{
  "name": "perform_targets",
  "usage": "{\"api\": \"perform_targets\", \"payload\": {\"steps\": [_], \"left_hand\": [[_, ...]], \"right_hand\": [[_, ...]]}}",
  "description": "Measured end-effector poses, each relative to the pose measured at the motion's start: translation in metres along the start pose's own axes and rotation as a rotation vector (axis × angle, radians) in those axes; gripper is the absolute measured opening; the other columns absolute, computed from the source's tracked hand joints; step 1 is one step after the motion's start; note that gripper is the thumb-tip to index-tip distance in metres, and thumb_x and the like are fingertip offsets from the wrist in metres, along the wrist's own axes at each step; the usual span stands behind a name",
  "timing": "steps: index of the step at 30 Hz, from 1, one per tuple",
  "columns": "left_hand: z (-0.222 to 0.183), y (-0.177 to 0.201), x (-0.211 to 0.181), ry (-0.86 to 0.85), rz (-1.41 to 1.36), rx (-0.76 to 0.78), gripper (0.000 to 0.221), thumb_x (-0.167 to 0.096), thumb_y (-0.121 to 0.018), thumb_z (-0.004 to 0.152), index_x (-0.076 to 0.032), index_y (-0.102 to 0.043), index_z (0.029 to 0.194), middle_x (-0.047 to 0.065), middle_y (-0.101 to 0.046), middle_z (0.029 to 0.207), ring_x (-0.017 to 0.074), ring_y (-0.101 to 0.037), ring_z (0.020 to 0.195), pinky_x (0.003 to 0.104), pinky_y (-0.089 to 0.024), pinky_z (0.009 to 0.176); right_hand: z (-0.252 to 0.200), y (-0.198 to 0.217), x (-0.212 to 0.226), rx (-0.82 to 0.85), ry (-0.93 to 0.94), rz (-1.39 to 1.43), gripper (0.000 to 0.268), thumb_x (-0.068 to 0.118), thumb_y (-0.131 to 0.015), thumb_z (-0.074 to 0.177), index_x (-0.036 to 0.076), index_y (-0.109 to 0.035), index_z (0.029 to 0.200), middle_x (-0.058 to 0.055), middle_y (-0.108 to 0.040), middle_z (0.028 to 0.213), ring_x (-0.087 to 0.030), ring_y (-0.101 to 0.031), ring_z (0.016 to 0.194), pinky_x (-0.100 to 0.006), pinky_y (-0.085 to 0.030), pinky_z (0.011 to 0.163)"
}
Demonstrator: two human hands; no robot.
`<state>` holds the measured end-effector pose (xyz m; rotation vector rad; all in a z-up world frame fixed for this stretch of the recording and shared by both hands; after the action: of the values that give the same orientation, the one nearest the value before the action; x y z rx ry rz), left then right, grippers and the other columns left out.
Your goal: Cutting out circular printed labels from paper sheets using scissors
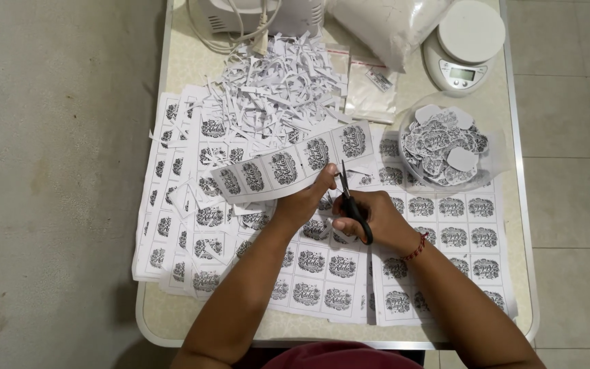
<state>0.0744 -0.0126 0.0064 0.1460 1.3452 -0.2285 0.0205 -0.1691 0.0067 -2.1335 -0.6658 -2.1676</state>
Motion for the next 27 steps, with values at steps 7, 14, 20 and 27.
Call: {"api": "perform_targets", "payload": {"steps": [7, 14, 20, 27], "left_hand": [[0.006, 0.001, -0.034, -0.03, 0.013, 0.027, 0.039, -0.025, -0.066, 0.103, -0.011, -0.069, 0.067, 0.006, -0.068, 0.061, 0.0097, -0.065, 0.059, 0.025, -0.054, 0.069], [0.006, 0.001, -0.029, -0.02, -0.006, 0.032, 0.037, -0.024, -0.066, 0.102, -0.01, -0.069, 0.068, 0.005, -0.068, 0.06, 0.0085, -0.064, 0.058, 0.024, -0.053, 0.066], [0.004, 0.0, -0.013, -0.007, -0.024, 0.046, 0.036, -0.023, -0.066, 0.102, -0.01, -0.07, 0.069, 0.004, -0.068, 0.061, 0.0076, -0.064, 0.057, 0.023, -0.053, 0.064], [-0.003, 0.0, 0.008, 0.03, -0.054, 0.016, 0.035, -0.021, -0.067, 0.101, -0.01, -0.07, 0.069, 0.003, -0.069, 0.061, 0.0072, -0.065, 0.057, 0.022, -0.053, 0.063]], "right_hand": [[0.001, -0.001, -0.002, 0.016, -0.034, -0.029, 0.032, 0.037, -0.081, 0.082, 0.006, -0.074, 0.083, -0.01, -0.061, 0.049, -0.016, -0.053, 0.045, -0.028, -0.041, 0.045], [0.003, -0.003, -0.004, 0.001, -0.031, -0.021, 0.031, 0.036, -0.082, 0.082, 0.006, -0.073, 0.081, -0.009, -0.061, 0.048, -0.016, -0.055, 0.044, -0.027, -0.041, 0.045], [0.0, -0.001, -0.005, -0.002, -0.05, -0.04, 0.031, 0.036, -0.08, 0.084, 0.006, -0.073, 0.081, -0.01, -0.061, 0.046, -0.017, -0.058, 0.04, -0.027, -0.043, 0.046], [0.001, 0.0, -0.001, -0.001, -0.06, -0.059, 0.028, 0.031, -0.08, 0.085, 0.004, -0.072, 0.083, -0.009, -0.062, 0.045, -0.017, -0.059, 0.039, -0.028, -0.044, 0.045]]}}
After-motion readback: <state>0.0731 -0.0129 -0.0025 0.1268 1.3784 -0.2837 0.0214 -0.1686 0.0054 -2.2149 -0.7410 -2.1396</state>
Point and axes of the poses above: each hand's wrist, its own z-axis towards the middle knuckle, its own y-axis out of the back of the hand, x = y × z, the point moved 5 cm from there along z, towards the middle knuckle
